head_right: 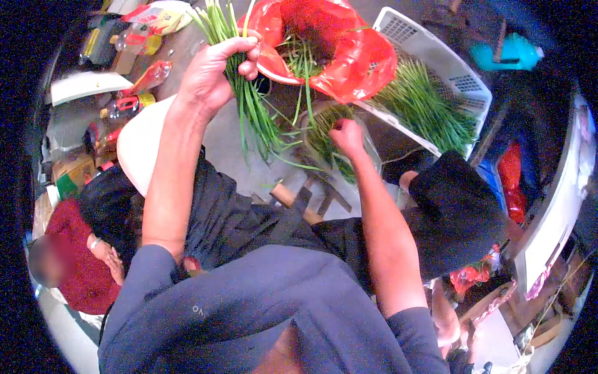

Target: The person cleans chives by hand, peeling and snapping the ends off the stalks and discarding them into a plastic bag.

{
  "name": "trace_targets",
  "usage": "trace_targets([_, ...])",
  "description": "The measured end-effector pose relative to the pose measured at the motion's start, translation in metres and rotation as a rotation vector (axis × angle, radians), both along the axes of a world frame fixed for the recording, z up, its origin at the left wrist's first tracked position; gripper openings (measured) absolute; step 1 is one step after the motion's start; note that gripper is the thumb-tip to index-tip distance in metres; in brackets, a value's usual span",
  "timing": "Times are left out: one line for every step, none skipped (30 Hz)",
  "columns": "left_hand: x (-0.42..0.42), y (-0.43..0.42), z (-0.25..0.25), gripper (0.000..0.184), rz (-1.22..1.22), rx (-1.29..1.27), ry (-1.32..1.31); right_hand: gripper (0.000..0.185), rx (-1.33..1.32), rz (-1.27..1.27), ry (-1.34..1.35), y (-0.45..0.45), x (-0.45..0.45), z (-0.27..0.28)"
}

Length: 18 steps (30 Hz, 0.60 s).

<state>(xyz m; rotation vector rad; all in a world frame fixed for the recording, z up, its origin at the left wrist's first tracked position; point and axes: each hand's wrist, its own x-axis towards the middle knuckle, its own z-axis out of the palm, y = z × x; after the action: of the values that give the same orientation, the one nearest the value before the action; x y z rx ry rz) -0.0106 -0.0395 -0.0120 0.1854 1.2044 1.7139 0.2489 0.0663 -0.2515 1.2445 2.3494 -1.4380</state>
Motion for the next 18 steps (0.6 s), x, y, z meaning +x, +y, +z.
trace_targets([0.001,0.0,0.0,0.013,-0.015,-0.013,0.01,0.023,-0.113,-0.017,0.055,0.006,0.001,0.011])
trace_targets([0.002,0.0,0.001,0.013,-0.03,-0.027,0.019,0.023,-0.2,0.011,0.076,0.011,-0.001,0.021])
trace_targets([0.004,0.001,-0.001,0.013,-0.033,-0.014,0.022,0.023,-0.187,0.008,0.079,0.014,-0.001,0.03])
trace_targets([0.005,0.001,-0.002,0.013,-0.064,-0.012,0.029,0.021,-0.295,0.001,0.124,0.016,-0.003,0.04])
trace_targets([0.005,0.001,-0.002,0.013,-0.093,-0.012,0.036,0.018,-0.403,-0.003,0.17,0.018,-0.005,0.049])
trace_targets([0.01,0.001,0.002,0.012,-0.107,-0.023,0.085,0.014,-0.466,-0.035,0.18,0.017,-0.012,0.082])
trace_targets([0.013,0.001,0.004,0.012,-0.107,-0.015,0.089,0.011,-0.574,-0.048,0.226,0.02,-0.014,0.095])
trace_targets([0.015,0.001,0.004,0.012,-0.174,-0.031,0.116,0.01,-0.6,-0.077,0.258,0.022,-0.018,0.114])
trace_targets([0.017,0.001,0.003,0.011,-0.24,-0.049,0.144,0.01,-0.627,-0.107,0.29,0.022,-0.021,0.133])
trace_targets([0.018,0.0,0.002,0.014,-0.305,-0.059,0.233,0.011,-0.647,-0.119,0.336,0.023,-0.022,0.148])
trace_targets([0.021,0.001,0.002,0.014,-0.344,-0.055,0.259,0.013,-0.703,-0.167,0.4,0.023,-0.024,0.162])
trace_targets([0.025,0.001,0.0,0.014,-0.377,-0.071,0.275,0.014,-0.745,-0.203,0.455,0.025,-0.026,0.171])
trace_targets([0.028,0.002,-0.003,0.014,-0.41,-0.088,0.29,0.014,-0.788,-0.238,0.51,0.028,-0.027,0.18])
trace_targets([0.03,0.003,-0.008,0.015,-0.443,-0.066,0.285,0.013,-0.826,-0.243,0.586,0.03,-0.028,0.189])
trace_targets([0.033,0.004,-0.009,0.016,-0.483,-0.06,0.283,0.013,-0.84,-0.255,0.652,0.03,-0.03,0.196])
trace_targets([0.037,0.004,-0.01,0.017,-0.52,-0.08,0.283,0.012,-0.844,-0.273,0.676,0.031,-0.031,0.204])
trace_targets([0.04,0.004,-0.011,0.018,-0.559,-0.1,0.283,0.012,-0.849,-0.292,0.7,0.031,-0.033,0.21])
trace_targets([0.044,0.006,-0.011,0.019,-0.59,-0.089,0.248,0.012,-0.848,-0.292,0.704,0.032,-0.034,0.214])
